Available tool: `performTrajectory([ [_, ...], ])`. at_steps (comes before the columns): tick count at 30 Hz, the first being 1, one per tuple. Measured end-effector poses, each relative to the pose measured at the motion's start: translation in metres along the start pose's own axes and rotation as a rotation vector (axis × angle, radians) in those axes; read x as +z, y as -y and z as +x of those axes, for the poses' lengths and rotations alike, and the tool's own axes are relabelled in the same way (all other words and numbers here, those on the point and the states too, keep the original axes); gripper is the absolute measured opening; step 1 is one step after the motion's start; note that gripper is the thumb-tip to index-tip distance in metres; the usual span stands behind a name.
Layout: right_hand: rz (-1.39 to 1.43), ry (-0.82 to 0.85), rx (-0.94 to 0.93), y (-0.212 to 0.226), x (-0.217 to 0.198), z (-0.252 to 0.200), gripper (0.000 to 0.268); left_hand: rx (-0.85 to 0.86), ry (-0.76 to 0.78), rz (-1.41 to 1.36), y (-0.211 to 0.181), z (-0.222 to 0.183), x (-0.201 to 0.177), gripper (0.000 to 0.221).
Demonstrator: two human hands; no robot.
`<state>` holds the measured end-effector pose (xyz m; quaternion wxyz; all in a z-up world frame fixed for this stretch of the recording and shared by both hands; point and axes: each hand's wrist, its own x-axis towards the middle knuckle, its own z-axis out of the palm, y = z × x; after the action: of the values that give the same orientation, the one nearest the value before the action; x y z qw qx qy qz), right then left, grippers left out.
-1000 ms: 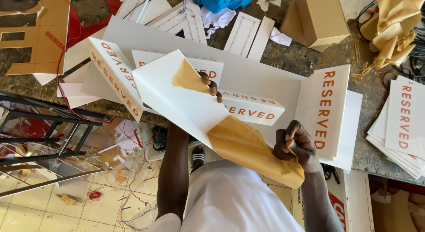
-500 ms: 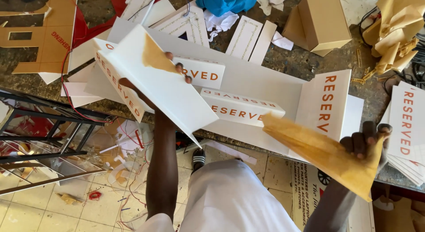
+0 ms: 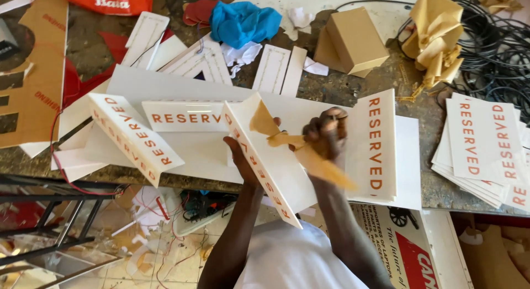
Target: Peeling protective paper and folding plastic 'RESERVED' signs into a triangular shape on a workshop table.
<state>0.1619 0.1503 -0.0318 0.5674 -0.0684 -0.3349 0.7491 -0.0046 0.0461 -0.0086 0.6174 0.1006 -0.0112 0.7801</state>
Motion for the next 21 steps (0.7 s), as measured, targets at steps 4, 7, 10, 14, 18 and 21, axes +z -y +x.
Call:
performTrajectory([
  [4,-0.978,0.150,-0.319,0.015,0.118,-0.020,0.064,-0.004,0.008,-0.073,0.010,0.004,0.022,0.096],
  [7,-1.131,0.178,0.017,0.040,0.130,-0.034,0.100,0.002,-0.119,0.049,0.009,0.000,0.049,0.077],
  [10,-1.097,0.236,0.203,0.055,0.095,-0.040,0.097,-0.021,-0.025,0.136,0.005,0.003,0.028,0.100],
  [14,-0.824,0.165,0.214,0.073,0.057,-0.042,0.066,-0.171,0.115,0.287,-0.004,0.015,0.021,0.109],
  [18,-0.704,-0.094,0.028,0.099,0.010,-0.051,0.048,-0.188,0.121,0.416,-0.023,0.028,0.021,0.113],
  [21,-0.604,-0.284,-0.099,0.113,-0.024,-0.070,0.036,-0.282,0.153,0.307,-0.018,0.031,0.006,0.106],
])
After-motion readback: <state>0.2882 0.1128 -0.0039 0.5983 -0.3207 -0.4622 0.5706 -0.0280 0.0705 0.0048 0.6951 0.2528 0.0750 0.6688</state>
